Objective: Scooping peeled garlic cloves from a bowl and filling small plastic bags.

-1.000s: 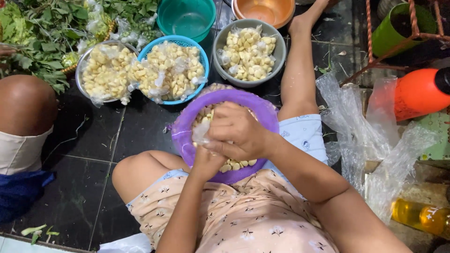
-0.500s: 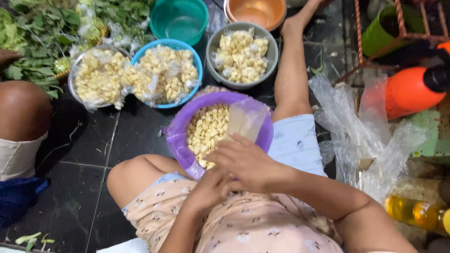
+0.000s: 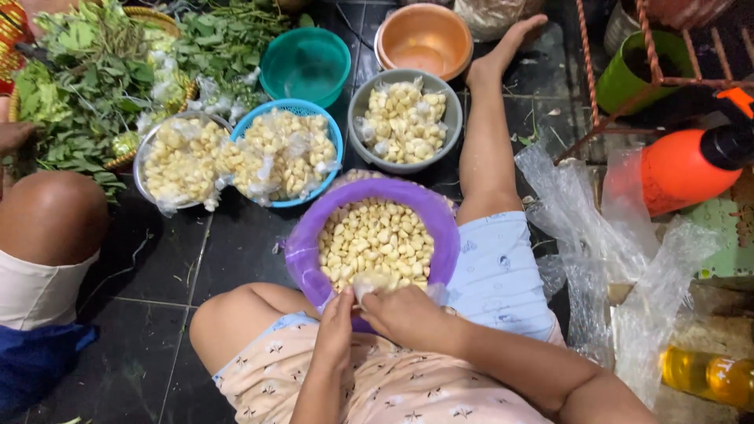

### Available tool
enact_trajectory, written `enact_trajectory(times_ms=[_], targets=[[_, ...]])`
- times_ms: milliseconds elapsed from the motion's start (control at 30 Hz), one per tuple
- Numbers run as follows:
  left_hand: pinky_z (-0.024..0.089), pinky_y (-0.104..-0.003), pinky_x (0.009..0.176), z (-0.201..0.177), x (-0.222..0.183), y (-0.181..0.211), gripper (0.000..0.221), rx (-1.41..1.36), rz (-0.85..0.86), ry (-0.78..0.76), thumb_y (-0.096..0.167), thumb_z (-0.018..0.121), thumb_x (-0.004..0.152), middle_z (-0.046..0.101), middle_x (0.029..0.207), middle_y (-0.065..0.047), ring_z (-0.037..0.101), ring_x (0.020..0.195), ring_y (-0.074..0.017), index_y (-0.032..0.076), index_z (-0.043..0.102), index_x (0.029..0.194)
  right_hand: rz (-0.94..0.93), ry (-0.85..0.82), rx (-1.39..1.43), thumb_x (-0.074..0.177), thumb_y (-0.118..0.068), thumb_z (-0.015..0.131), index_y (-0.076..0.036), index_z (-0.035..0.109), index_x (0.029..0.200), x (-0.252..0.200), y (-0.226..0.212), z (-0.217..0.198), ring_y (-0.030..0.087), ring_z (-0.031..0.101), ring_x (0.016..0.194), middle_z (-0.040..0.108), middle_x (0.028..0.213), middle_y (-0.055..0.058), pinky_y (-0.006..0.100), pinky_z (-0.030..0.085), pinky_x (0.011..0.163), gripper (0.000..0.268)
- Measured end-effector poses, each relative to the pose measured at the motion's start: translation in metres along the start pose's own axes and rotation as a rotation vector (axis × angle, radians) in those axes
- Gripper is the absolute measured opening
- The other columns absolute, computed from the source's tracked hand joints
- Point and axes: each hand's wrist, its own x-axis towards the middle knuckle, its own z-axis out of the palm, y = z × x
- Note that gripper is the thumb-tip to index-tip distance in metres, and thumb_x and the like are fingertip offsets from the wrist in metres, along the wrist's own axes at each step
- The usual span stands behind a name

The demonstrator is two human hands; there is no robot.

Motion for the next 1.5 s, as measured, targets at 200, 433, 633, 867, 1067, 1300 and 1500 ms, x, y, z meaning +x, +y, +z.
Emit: enact_trajectory(times_ms=[200,433,633,867,1067,1300,1500], targets=[[0.044,-0.029,0.09,0.007,-0.009,0.002,0.023,-0.452,0.051,-0.104,0.015,0.058,0.1,0.069,0.097,-0.014,0.06,0.091,-0.0187,-0.006,0.069,0.104,0.052,-0.114,0.14,0.096,-0.021,0.061,-0.011,0.053,0.138,-0.018,0.016,-0.004,0.039,0.066,0.054,0.071,0.077,0.019,0.048,0.052,0.048,0.044],[0.035,-0.043,0.088,0.021,-0.044,0.067,0.012,0.862,0.644,0.115,0.023,0.06,0.093,0.056,0.092,-0.005,0.047,0.085,-0.0226,0.012,0.063,0.097,-0.114,0.245,0.224,0.088,-0.012,0.067,-0.009,0.067,0.097,-0.006,0.027,-0.046,0.025,0.062,0.081,0.064,0.087,0.005,0.036,0.05,0.076,0.009],[0.032,-0.055,0.093,0.019,-0.064,0.094,0.03,1.311,0.816,0.223,0.015,0.07,0.077,0.056,0.102,-0.006,0.049,0.092,-0.0283,0.021,0.064,0.106,-0.287,0.452,0.188,0.086,-0.015,0.074,-0.009,0.071,0.096,0.009,0.026,-0.039,0.025,0.062,0.104,0.066,0.123,0.004,0.038,0.048,0.094,0.011],[0.029,-0.053,0.094,0.015,-0.066,0.089,0.037,1.337,0.811,0.184,0.007,0.065,0.073,0.055,0.113,-0.006,0.046,0.097,-0.0307,0.022,0.066,0.107,-0.354,0.418,0.154,0.087,-0.017,0.071,-0.011,0.067,0.091,0.017,0.014,-0.049,0.017,0.06,0.088,0.067,0.09,-0.003,0.033,0.041,0.087,0.008],[0.024,-0.051,0.096,0.017,-0.061,0.073,0.031,1.097,0.974,0.293,0.01,0.07,0.072,0.056,0.125,-0.003,0.044,0.117,-0.0295,0.02,0.069,0.101,0.075,0.183,0.941,0.089,-0.015,0.071,-0.006,0.069,0.09,0.02,0.04,-0.014,0.012,0.066,0.075,0.072,0.082,0.005,0.026,0.057,0.073,0.009],[0.026,-0.047,0.095,0.021,-0.065,0.067,0.029,1.005,1.178,0.205,0.011,0.069,0.075,0.061,0.105,0.001,0.051,0.102,-0.0226,0.016,0.069,0.103,0.052,0.086,1.301,0.086,-0.004,0.074,-0.006,0.069,0.102,0.032,0.035,-0.011,0.009,0.059,0.08,0.066,0.092,0.003,0.022,0.049,0.074,0.017],[0.035,-0.031,0.086,0.018,-0.059,0.073,0.017,0.686,0.973,0.333,0.008,0.069,0.08,0.067,0.089,0.002,0.055,0.082,-0.0148,0.014,0.067,0.095,0.147,0.198,1.283,0.093,-0.019,0.073,-0.003,0.071,0.093,0.024,0.012,0.002,0.01,0.068,0.067,0.073,0.082,0.009,0.019,0.058,0.059,0.016]])
